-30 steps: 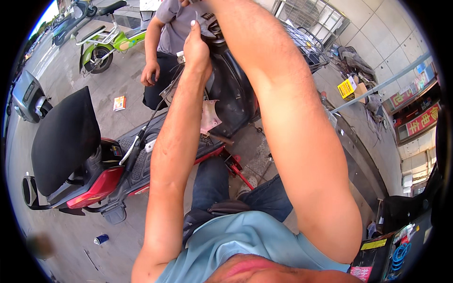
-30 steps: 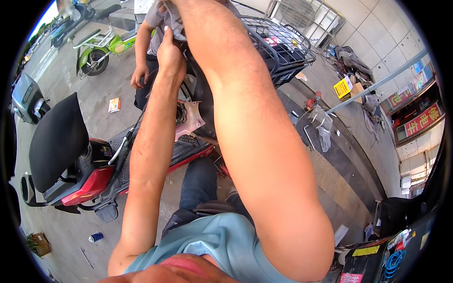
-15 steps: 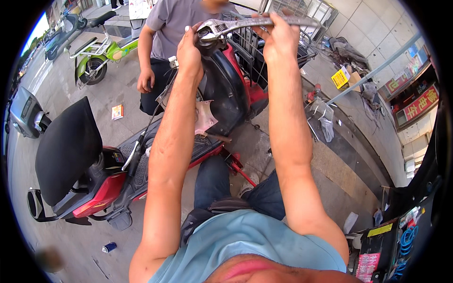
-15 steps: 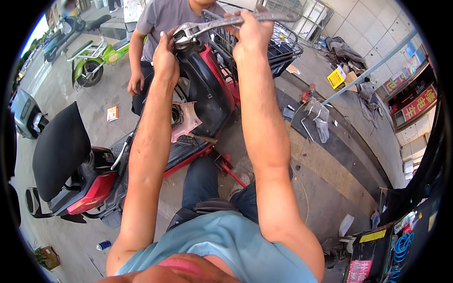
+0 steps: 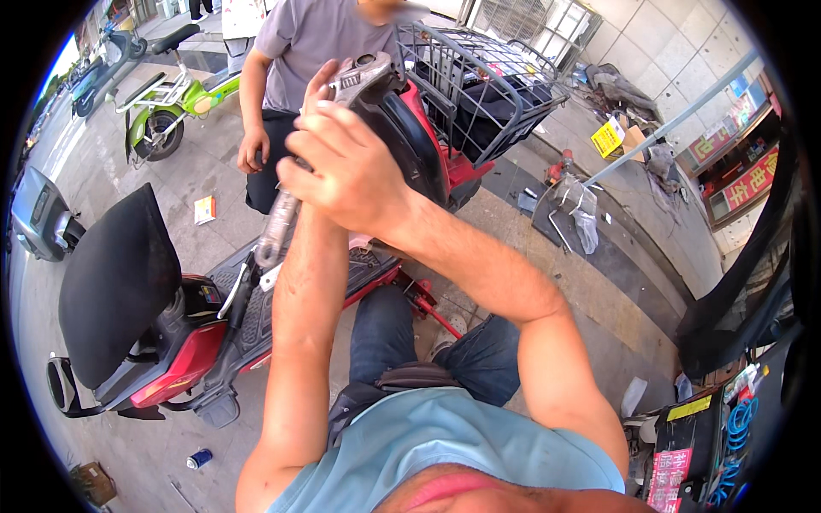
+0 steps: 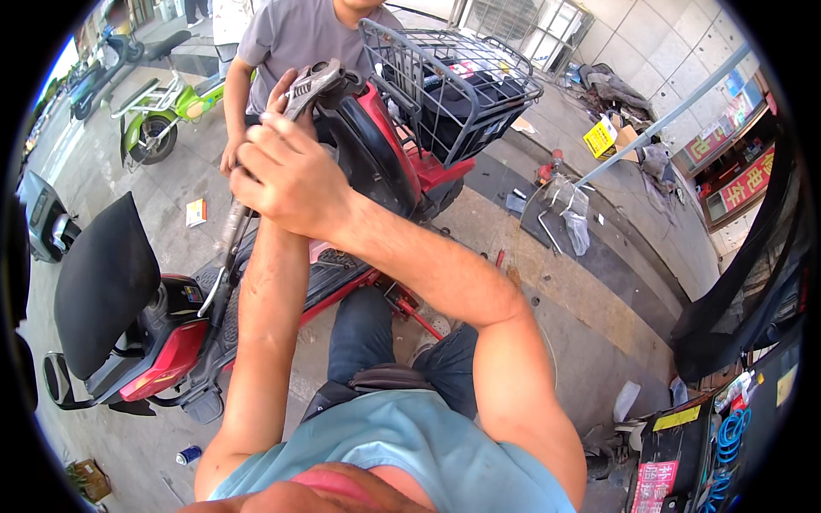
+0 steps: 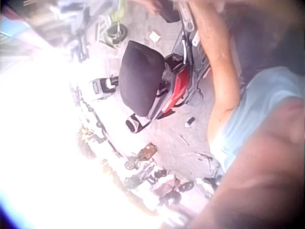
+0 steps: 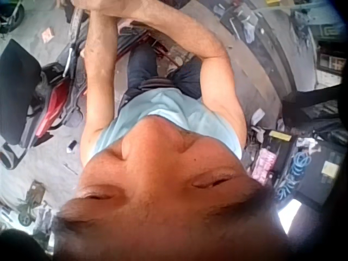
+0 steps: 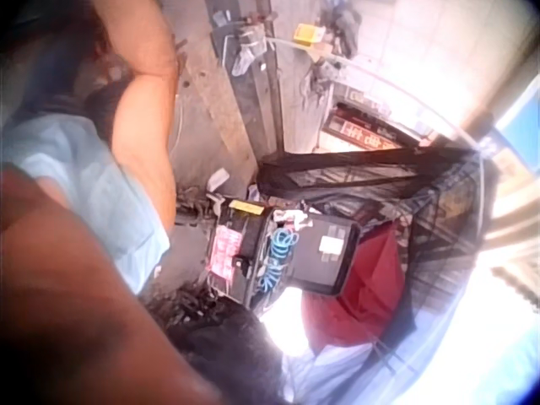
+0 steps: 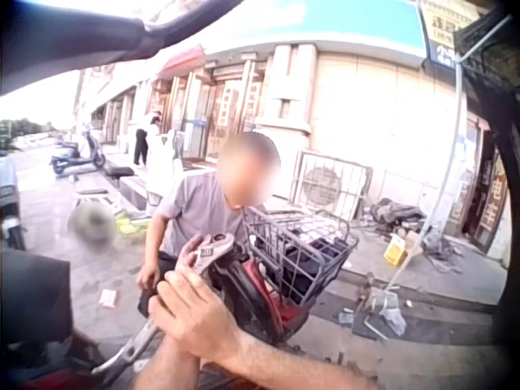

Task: The person uses a wrench to tighten a bolt on the front of a red scooter. They then remove the front cover of the scooter and place it on the ground.

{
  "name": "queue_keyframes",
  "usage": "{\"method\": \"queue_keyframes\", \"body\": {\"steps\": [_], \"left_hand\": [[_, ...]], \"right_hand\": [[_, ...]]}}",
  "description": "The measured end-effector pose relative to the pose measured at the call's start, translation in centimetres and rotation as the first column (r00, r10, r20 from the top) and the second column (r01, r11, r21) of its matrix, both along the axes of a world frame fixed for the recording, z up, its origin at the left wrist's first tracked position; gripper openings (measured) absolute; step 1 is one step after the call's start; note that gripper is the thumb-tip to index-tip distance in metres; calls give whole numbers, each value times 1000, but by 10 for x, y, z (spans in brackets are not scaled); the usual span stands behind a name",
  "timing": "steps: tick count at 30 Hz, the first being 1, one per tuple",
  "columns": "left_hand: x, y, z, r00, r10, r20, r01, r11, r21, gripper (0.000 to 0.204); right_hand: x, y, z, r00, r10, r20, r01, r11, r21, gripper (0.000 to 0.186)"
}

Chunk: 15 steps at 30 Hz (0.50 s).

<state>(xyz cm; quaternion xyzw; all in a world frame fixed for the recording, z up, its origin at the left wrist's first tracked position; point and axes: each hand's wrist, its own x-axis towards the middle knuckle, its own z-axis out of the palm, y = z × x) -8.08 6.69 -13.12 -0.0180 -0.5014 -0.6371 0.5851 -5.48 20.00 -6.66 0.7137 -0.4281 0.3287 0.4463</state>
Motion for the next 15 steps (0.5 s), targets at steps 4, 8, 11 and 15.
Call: {"method": "queue_keyframes", "body": {"steps": [4, 8, 11, 15], "left_hand": [[-8, 0, -27, 945, 224, 240, -241, 970, 41, 42], [-20, 56, 20, 998, 56, 17, -58, 968, 244, 45], [-35, 34, -7, 969, 209, 134, -205, 978, -41, 40], [-24, 46, 21, 889, 404, 216, -388, 915, -111, 35]], "right_hand": [[17, -68, 17, 960, -108, -259, 231, 830, 507, 8], [-4, -145, 28, 977, -90, -195, 194, 762, 618, 14], [-19, -204, 57, 939, -336, -73, 256, 541, 801, 31], [-61, -244, 85, 835, -512, 201, 68, 459, 886, 25]]}}
